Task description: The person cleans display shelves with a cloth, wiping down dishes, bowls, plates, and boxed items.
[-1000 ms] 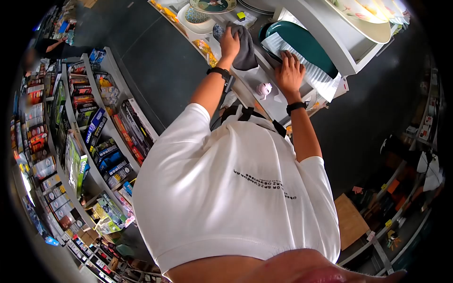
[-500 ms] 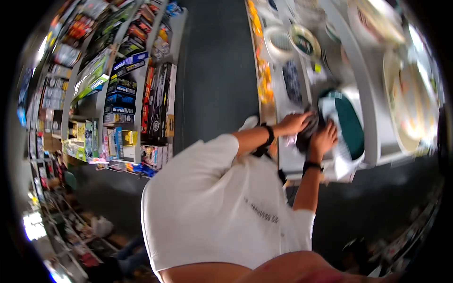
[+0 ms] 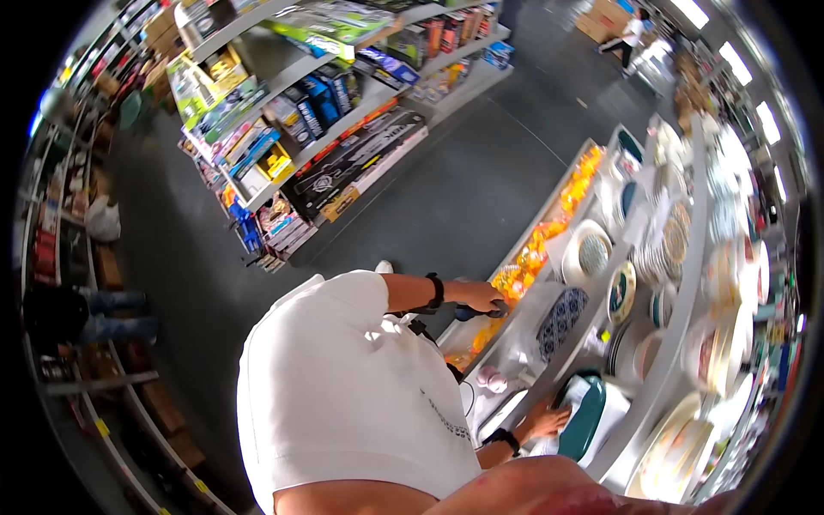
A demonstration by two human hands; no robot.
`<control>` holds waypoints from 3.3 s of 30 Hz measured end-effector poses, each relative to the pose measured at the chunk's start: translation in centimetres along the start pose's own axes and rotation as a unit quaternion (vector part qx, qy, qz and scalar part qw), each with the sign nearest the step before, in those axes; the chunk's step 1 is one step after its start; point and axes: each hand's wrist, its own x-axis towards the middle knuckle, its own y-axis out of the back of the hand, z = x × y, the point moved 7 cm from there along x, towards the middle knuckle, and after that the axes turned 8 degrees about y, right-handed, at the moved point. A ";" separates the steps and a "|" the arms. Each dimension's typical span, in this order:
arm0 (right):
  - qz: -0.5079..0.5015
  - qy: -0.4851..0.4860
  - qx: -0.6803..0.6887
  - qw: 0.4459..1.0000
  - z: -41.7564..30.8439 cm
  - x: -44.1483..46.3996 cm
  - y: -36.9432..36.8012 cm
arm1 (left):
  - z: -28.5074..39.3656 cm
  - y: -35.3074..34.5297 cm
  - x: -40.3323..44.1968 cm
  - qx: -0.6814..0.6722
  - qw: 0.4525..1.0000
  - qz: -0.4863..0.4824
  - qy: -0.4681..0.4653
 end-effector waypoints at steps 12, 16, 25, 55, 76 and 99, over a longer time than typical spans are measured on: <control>-0.348 0.464 0.421 0.697 -46.3 -4.8 2.0 | -4.0 23.4 -11.4 -0.271 0.958 -0.002 -0.093; -0.509 0.532 0.333 0.589 -55.8 -5.5 4.1 | -5.1 26.7 -13.1 -0.255 0.954 0.032 -0.154; -0.812 0.089 0.573 0.064 -71.2 -12.3 14.7 | -11.7 35.6 -19.9 0.044 0.945 0.323 0.019; -0.189 0.846 0.425 0.262 -126.6 -9.2 32.3 | 13.3 66.1 -32.7 0.575 0.309 0.741 -0.160; -0.152 0.838 0.416 0.319 -127.1 -6.4 32.1 | -12.9 73.4 -31.1 0.153 0.479 0.852 0.149; -0.096 0.842 0.344 0.405 -126.7 -1.2 32.9 | -40.6 67.3 -18.4 -0.461 0.595 0.616 0.232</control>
